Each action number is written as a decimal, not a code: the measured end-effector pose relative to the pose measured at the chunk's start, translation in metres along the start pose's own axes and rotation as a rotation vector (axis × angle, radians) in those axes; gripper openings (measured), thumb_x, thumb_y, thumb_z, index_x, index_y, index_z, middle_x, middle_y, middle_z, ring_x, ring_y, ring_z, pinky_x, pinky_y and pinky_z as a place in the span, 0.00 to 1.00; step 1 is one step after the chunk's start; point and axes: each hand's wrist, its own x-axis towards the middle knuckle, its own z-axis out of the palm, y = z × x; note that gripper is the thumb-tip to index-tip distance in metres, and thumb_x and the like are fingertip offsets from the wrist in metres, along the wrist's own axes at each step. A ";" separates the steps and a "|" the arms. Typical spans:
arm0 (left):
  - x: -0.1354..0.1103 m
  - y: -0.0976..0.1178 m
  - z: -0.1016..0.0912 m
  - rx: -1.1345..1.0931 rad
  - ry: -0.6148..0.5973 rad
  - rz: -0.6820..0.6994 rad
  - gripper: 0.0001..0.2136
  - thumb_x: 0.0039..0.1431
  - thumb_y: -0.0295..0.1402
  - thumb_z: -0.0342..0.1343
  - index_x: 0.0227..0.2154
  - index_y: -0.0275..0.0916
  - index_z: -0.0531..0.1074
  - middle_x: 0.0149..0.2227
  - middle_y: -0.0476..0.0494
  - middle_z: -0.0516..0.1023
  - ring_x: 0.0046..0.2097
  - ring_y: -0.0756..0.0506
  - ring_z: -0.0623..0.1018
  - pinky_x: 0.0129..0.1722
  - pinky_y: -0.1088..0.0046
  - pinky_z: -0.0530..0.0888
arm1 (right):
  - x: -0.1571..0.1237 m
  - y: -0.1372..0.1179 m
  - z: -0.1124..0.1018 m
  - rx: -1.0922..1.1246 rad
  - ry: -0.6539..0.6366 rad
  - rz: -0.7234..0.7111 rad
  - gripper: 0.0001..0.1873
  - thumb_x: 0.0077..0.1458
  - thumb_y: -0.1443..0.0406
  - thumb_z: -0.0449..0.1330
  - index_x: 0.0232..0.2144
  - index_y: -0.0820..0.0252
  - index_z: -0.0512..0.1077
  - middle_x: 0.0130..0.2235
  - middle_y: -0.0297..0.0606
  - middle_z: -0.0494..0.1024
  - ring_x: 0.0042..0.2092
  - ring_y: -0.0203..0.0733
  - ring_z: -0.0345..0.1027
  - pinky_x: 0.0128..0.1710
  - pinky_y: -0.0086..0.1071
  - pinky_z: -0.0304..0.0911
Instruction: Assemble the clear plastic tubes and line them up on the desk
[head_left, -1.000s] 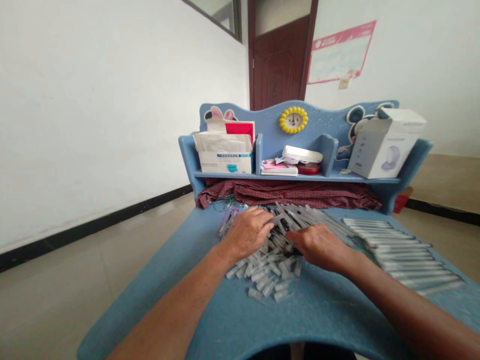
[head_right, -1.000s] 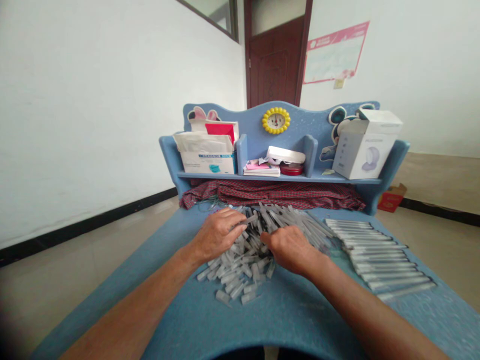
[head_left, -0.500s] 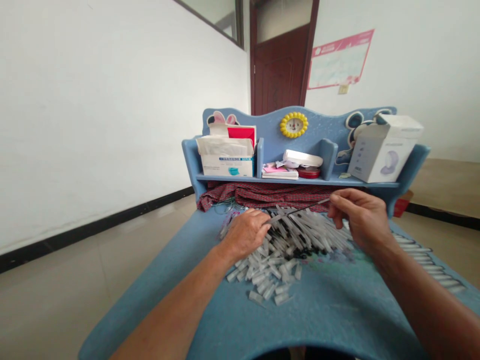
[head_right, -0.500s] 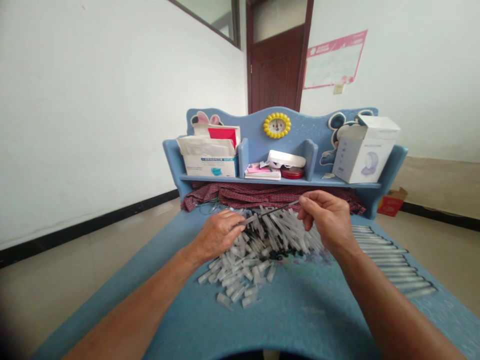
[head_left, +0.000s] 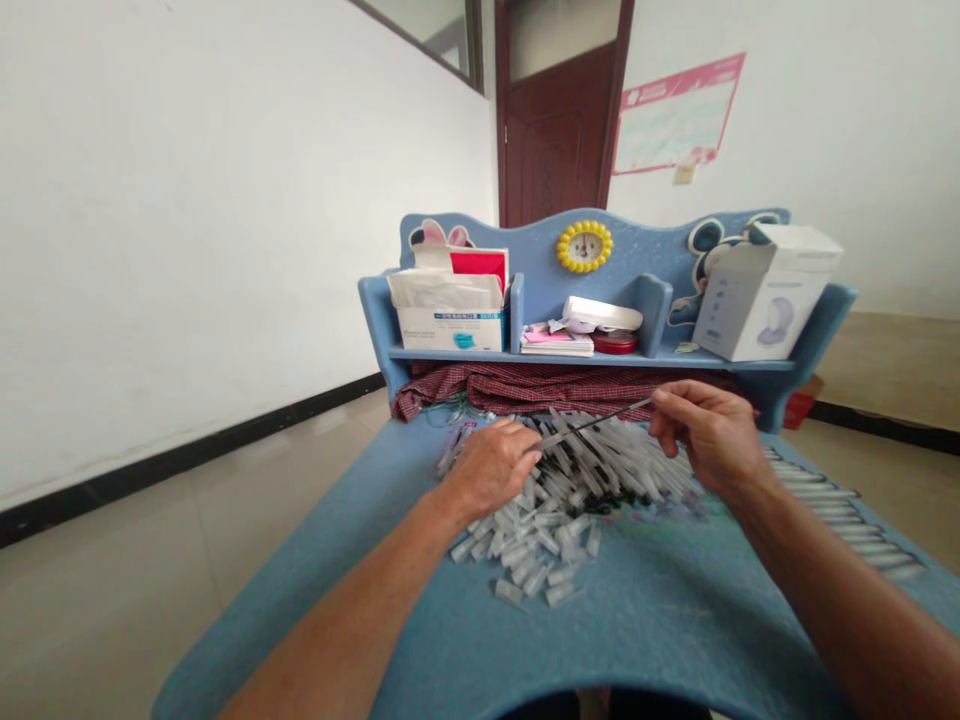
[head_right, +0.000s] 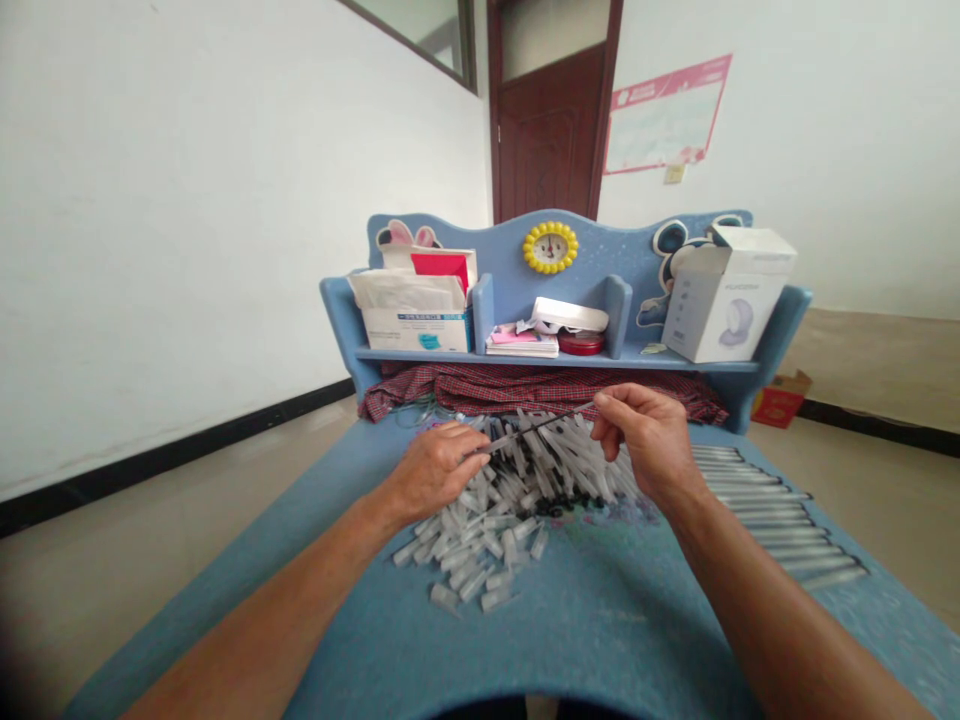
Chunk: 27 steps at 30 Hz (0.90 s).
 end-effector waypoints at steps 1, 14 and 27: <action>0.000 0.000 0.000 -0.007 -0.001 0.010 0.08 0.58 0.30 0.49 0.33 0.35 0.72 0.32 0.42 0.75 0.37 0.45 0.72 0.38 0.70 0.67 | -0.001 0.001 0.001 0.007 -0.005 0.011 0.11 0.42 0.62 0.66 0.23 0.64 0.71 0.16 0.34 0.73 0.12 0.30 0.58 0.10 0.23 0.50; 0.003 0.009 -0.008 -0.299 -0.150 -0.138 0.07 0.53 0.31 0.52 0.26 0.35 0.74 0.24 0.48 0.72 0.29 0.50 0.71 0.29 0.77 0.64 | -0.001 0.008 0.006 0.096 0.003 0.126 0.12 0.41 0.61 0.66 0.22 0.63 0.69 0.14 0.32 0.71 0.11 0.30 0.57 0.09 0.23 0.49; 0.006 0.014 -0.016 -0.788 -0.106 -0.320 0.09 0.50 0.32 0.55 0.29 0.32 0.75 0.24 0.49 0.72 0.27 0.52 0.69 0.26 0.78 0.63 | -0.026 0.004 0.024 -0.776 -0.576 0.129 0.11 0.52 0.60 0.55 0.26 0.61 0.72 0.16 0.29 0.68 0.15 0.30 0.59 0.15 0.23 0.51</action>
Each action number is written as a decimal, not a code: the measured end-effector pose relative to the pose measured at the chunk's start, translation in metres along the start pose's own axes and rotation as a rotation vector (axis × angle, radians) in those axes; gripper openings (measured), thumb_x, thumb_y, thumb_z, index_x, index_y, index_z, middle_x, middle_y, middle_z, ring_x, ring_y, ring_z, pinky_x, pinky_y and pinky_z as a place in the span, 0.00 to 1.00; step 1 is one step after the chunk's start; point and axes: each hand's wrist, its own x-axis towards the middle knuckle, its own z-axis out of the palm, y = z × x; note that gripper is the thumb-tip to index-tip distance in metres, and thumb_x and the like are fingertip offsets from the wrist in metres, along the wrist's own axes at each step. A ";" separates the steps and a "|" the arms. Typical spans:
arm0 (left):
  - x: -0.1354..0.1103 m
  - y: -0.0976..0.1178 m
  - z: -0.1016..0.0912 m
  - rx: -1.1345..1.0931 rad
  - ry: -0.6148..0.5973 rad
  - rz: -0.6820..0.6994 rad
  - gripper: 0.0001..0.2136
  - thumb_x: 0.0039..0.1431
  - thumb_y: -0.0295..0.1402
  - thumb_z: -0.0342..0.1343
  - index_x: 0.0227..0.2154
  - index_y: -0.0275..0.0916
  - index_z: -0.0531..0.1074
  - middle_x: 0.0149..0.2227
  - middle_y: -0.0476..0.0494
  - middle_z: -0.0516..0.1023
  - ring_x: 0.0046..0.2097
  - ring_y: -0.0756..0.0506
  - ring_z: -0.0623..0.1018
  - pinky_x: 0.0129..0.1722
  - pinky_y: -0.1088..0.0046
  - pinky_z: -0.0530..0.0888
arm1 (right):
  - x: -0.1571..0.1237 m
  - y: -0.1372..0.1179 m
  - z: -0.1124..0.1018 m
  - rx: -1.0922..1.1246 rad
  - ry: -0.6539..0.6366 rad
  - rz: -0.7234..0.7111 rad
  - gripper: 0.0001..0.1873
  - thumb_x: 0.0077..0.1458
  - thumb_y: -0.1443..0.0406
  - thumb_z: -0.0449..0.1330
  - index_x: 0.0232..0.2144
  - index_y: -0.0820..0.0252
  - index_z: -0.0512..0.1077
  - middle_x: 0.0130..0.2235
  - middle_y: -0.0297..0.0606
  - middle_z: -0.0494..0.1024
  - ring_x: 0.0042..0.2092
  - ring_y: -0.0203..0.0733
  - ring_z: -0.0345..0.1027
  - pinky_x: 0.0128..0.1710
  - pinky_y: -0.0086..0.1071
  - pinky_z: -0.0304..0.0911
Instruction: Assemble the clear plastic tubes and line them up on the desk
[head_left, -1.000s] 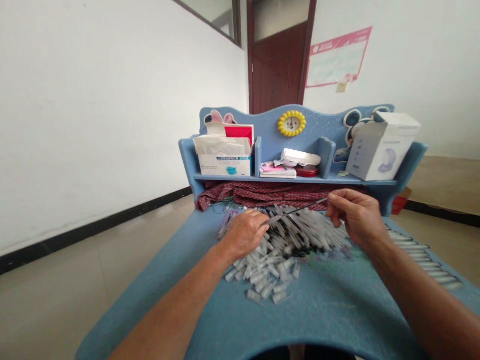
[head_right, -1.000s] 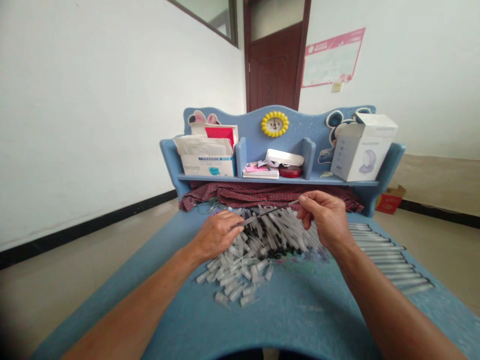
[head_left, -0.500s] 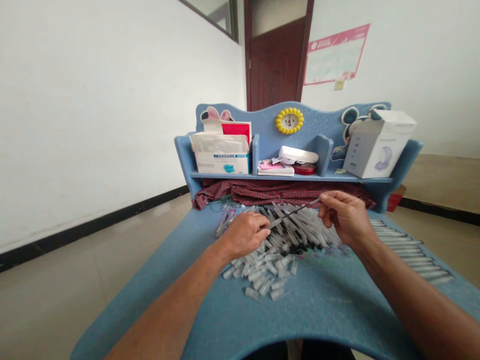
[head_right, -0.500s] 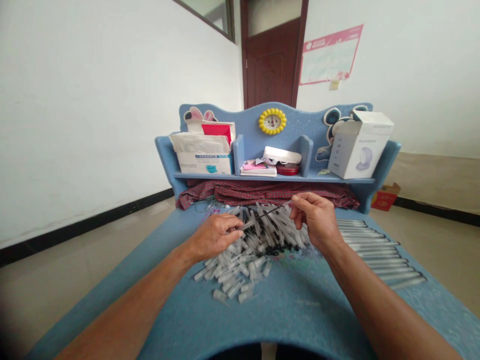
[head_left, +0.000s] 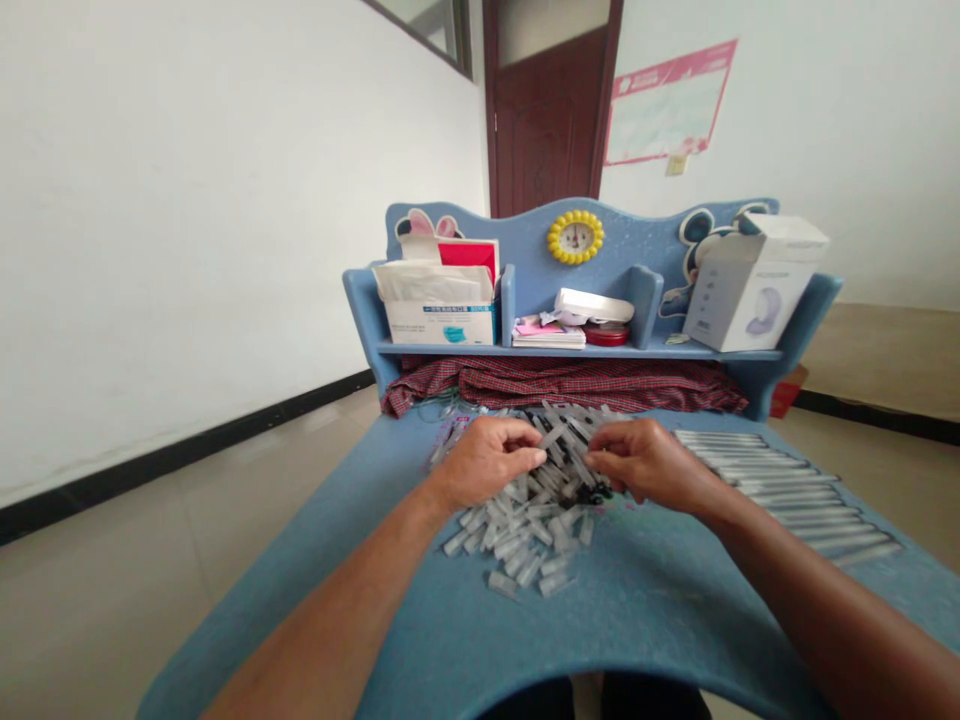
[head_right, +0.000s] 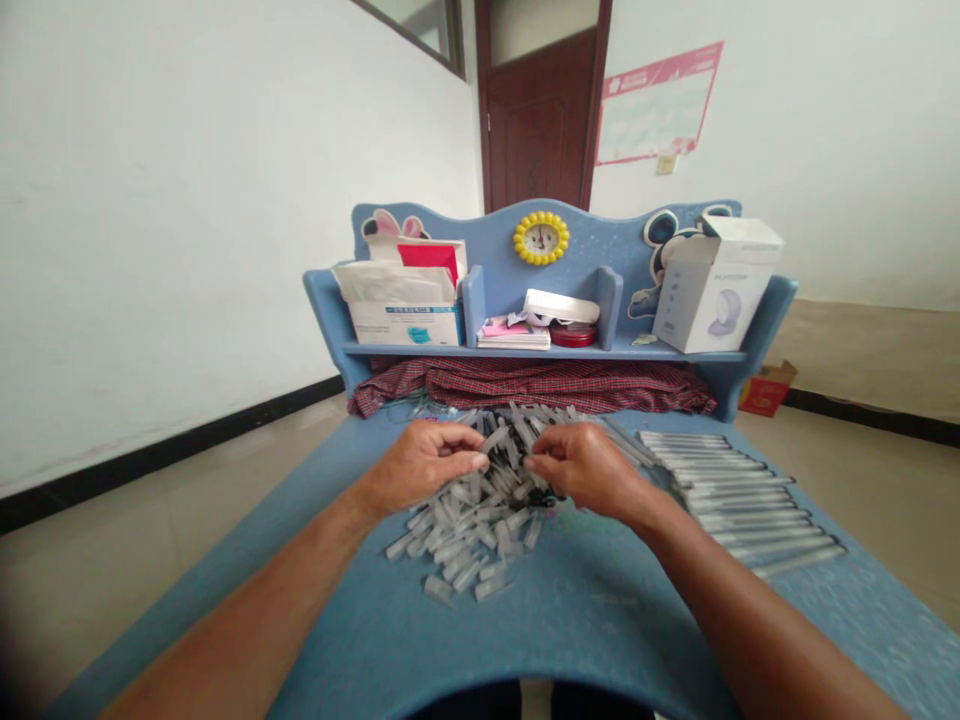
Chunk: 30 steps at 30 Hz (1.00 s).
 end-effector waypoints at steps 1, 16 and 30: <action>0.001 -0.002 0.000 -0.009 0.018 -0.001 0.09 0.49 0.32 0.55 0.30 0.32 0.76 0.24 0.49 0.72 0.27 0.51 0.69 0.26 0.78 0.63 | 0.000 0.001 -0.002 -0.153 -0.056 -0.024 0.10 0.51 0.62 0.55 0.25 0.61 0.72 0.18 0.31 0.70 0.18 0.31 0.62 0.18 0.24 0.53; 0.000 0.003 0.003 -0.027 0.002 -0.056 0.08 0.47 0.33 0.56 0.27 0.33 0.75 0.22 0.51 0.70 0.26 0.53 0.67 0.25 0.80 0.63 | 0.003 0.010 0.016 -0.880 -0.300 -0.057 0.12 0.48 0.67 0.54 0.32 0.59 0.77 0.34 0.47 0.79 0.36 0.50 0.73 0.29 0.33 0.59; 0.000 0.001 0.005 0.052 -0.086 -0.043 0.09 0.49 0.34 0.55 0.28 0.32 0.75 0.23 0.50 0.71 0.27 0.51 0.68 0.27 0.79 0.64 | -0.001 0.012 -0.009 -0.149 -0.212 -0.037 0.04 0.45 0.71 0.55 0.22 0.60 0.69 0.19 0.30 0.71 0.21 0.34 0.67 0.20 0.25 0.55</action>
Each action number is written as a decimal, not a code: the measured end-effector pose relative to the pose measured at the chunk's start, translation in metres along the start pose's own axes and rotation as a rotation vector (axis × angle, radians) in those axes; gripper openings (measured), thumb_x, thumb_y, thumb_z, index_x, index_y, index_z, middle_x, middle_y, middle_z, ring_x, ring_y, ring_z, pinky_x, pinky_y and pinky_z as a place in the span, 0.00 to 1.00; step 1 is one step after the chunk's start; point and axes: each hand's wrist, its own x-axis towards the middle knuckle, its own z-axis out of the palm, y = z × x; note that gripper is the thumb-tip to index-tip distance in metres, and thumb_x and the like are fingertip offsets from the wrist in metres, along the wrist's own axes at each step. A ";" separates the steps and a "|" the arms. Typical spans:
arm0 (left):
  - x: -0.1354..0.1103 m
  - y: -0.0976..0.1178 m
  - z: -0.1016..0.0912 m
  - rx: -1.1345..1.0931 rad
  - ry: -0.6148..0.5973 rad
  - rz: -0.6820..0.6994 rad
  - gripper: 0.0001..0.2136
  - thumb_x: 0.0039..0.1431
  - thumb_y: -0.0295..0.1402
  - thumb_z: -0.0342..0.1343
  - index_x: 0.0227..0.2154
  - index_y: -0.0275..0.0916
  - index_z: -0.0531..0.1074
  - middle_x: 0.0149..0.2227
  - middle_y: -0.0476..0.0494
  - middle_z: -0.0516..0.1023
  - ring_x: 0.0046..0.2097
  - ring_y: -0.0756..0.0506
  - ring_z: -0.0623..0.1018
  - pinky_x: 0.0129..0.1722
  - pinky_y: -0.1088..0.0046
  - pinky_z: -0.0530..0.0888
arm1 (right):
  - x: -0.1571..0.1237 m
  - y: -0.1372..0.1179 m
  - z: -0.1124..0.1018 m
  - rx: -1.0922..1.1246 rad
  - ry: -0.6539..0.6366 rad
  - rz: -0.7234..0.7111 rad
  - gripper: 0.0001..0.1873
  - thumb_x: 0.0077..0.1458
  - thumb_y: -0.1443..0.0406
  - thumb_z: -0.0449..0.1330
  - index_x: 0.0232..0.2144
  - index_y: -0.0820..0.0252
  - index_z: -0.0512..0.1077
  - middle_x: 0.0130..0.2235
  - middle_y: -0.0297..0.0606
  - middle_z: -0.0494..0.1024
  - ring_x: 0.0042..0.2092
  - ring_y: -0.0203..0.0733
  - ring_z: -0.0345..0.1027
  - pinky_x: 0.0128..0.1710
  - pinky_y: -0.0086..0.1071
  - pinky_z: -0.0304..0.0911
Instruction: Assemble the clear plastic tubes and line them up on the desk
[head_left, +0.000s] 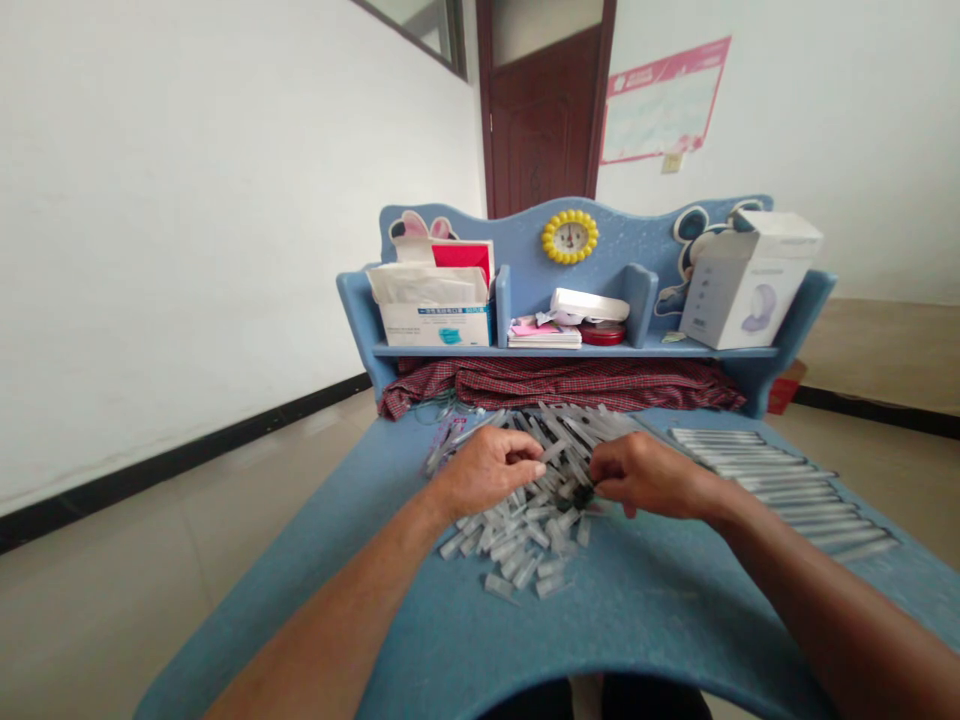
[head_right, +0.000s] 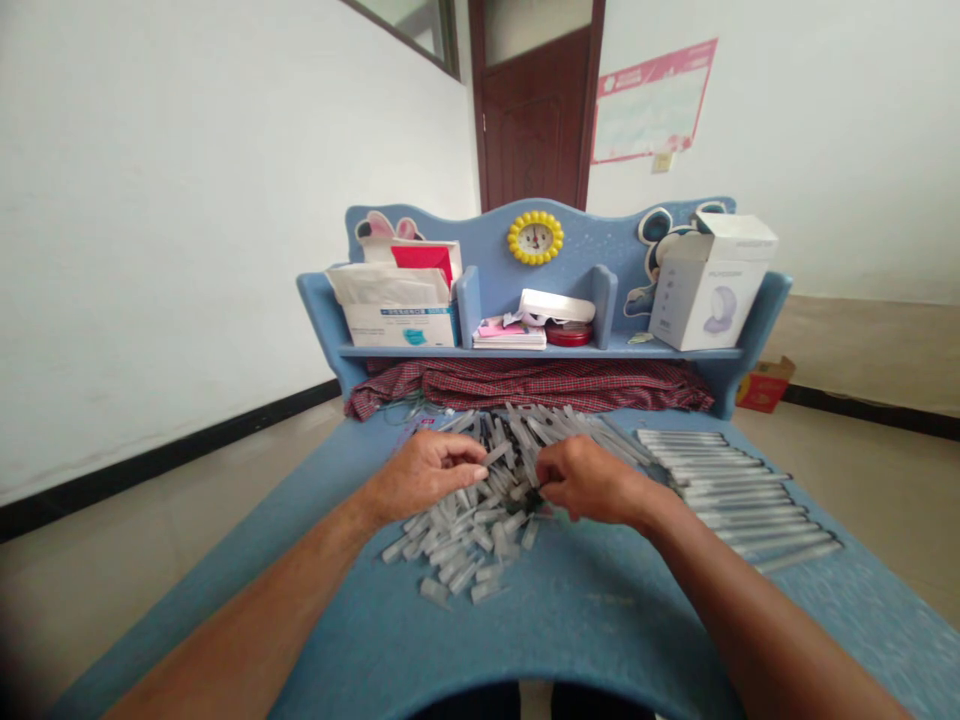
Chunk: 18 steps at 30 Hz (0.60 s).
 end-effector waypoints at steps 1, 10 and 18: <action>0.000 0.001 0.000 0.009 -0.020 -0.002 0.09 0.49 0.34 0.54 0.28 0.32 0.75 0.23 0.50 0.71 0.27 0.52 0.68 0.27 0.79 0.63 | -0.001 0.000 -0.002 0.162 0.016 0.000 0.03 0.45 0.69 0.56 0.23 0.60 0.69 0.18 0.28 0.69 0.20 0.33 0.66 0.19 0.24 0.55; -0.003 0.005 0.004 0.059 -0.136 0.028 0.09 0.51 0.33 0.52 0.30 0.33 0.75 0.25 0.50 0.74 0.29 0.51 0.69 0.29 0.79 0.64 | -0.001 -0.007 0.000 0.620 0.187 -0.084 0.11 0.42 0.61 0.65 0.25 0.63 0.70 0.16 0.32 0.74 0.17 0.32 0.65 0.17 0.23 0.56; -0.004 0.007 0.004 0.036 -0.157 0.026 0.10 0.51 0.33 0.53 0.31 0.33 0.75 0.27 0.49 0.75 0.30 0.51 0.71 0.31 0.79 0.66 | 0.000 -0.007 0.003 0.576 0.233 -0.095 0.08 0.41 0.64 0.65 0.25 0.63 0.71 0.15 0.30 0.72 0.17 0.30 0.62 0.15 0.22 0.52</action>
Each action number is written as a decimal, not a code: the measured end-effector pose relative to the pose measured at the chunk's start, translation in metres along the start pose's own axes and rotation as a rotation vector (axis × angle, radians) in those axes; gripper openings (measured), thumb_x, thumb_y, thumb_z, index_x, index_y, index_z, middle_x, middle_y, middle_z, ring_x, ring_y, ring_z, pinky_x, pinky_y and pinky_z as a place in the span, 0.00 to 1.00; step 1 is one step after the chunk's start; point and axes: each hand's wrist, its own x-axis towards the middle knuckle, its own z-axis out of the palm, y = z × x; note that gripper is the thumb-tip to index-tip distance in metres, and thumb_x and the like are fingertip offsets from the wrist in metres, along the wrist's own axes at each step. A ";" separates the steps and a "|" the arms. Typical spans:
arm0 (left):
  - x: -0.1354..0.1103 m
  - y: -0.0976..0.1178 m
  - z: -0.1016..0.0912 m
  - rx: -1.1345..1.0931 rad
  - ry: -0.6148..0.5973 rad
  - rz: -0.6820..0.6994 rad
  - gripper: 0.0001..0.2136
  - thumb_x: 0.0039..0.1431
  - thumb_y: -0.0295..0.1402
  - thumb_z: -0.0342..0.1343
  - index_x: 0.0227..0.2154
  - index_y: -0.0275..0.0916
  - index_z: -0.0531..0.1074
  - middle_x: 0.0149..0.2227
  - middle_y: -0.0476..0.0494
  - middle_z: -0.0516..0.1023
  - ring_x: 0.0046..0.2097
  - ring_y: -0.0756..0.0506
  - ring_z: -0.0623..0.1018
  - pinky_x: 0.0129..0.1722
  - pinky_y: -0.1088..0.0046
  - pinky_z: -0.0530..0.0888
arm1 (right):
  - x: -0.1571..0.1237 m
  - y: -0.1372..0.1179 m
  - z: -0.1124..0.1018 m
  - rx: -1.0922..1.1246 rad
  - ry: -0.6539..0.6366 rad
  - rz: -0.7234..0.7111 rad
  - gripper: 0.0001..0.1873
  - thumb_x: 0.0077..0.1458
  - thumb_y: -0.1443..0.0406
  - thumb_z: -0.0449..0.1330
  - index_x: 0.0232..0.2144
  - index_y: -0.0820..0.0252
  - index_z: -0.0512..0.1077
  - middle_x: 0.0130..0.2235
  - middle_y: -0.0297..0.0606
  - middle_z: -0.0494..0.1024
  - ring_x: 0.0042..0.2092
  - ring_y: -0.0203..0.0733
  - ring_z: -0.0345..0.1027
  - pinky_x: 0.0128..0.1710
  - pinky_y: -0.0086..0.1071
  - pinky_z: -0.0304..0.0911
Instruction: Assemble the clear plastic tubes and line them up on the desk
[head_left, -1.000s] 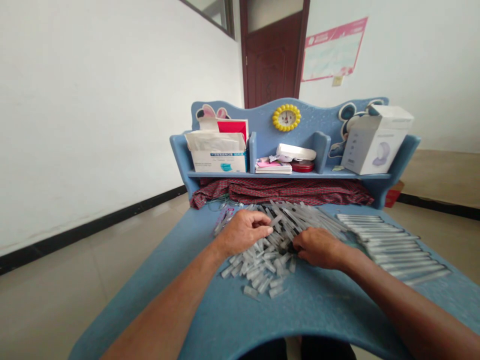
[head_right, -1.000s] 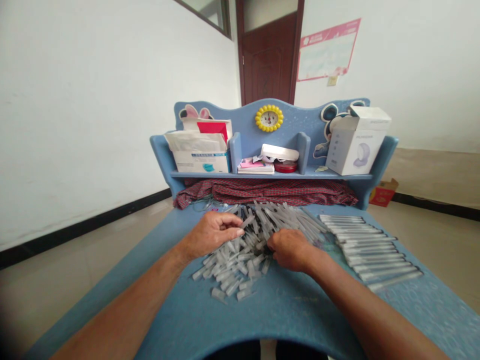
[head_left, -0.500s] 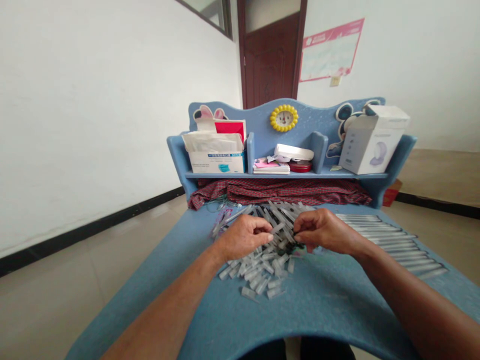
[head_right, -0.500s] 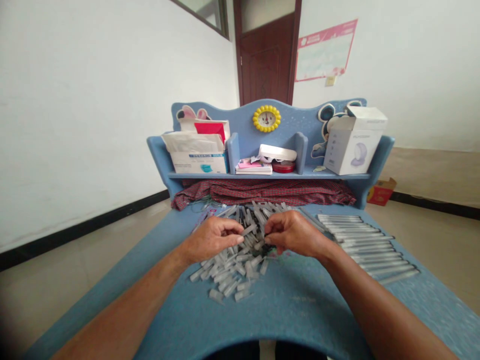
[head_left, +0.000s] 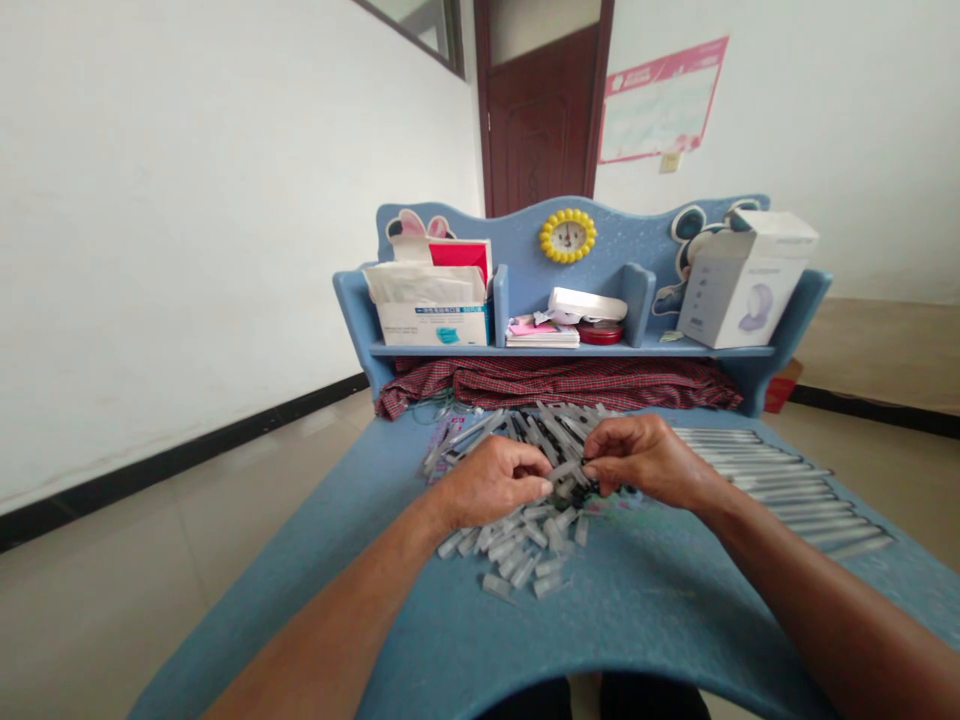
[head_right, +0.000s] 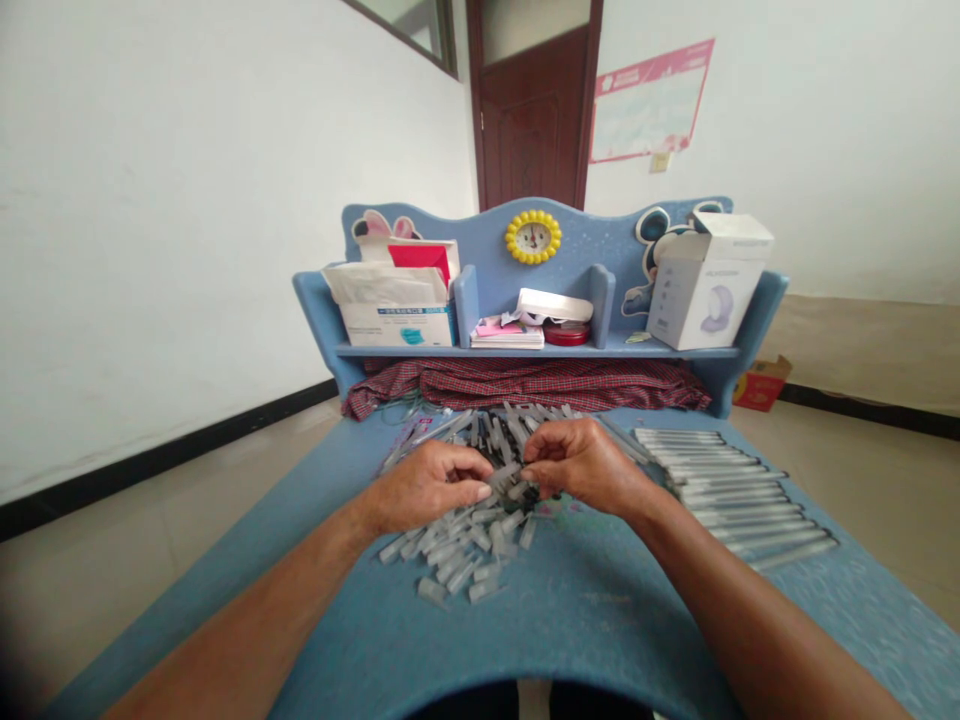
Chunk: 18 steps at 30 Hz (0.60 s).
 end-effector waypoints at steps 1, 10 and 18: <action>0.000 0.000 0.000 0.000 -0.001 0.000 0.10 0.51 0.33 0.53 0.31 0.33 0.75 0.27 0.49 0.76 0.30 0.51 0.71 0.31 0.79 0.66 | 0.000 0.000 0.000 -0.007 -0.004 0.001 0.08 0.41 0.64 0.65 0.25 0.63 0.71 0.16 0.30 0.72 0.17 0.30 0.62 0.15 0.22 0.52; 0.000 -0.001 0.001 0.032 -0.023 0.028 0.10 0.51 0.31 0.52 0.31 0.33 0.76 0.27 0.48 0.75 0.30 0.50 0.72 0.31 0.79 0.66 | 0.000 0.003 0.002 -0.010 -0.035 0.017 0.05 0.42 0.65 0.64 0.24 0.61 0.71 0.17 0.28 0.72 0.18 0.31 0.63 0.16 0.22 0.53; -0.001 -0.001 -0.001 0.078 -0.048 0.053 0.10 0.50 0.31 0.52 0.31 0.33 0.76 0.27 0.49 0.75 0.30 0.50 0.72 0.30 0.79 0.65 | -0.001 0.003 0.002 0.013 -0.078 0.008 0.05 0.42 0.65 0.64 0.24 0.61 0.72 0.17 0.29 0.72 0.19 0.32 0.65 0.18 0.22 0.58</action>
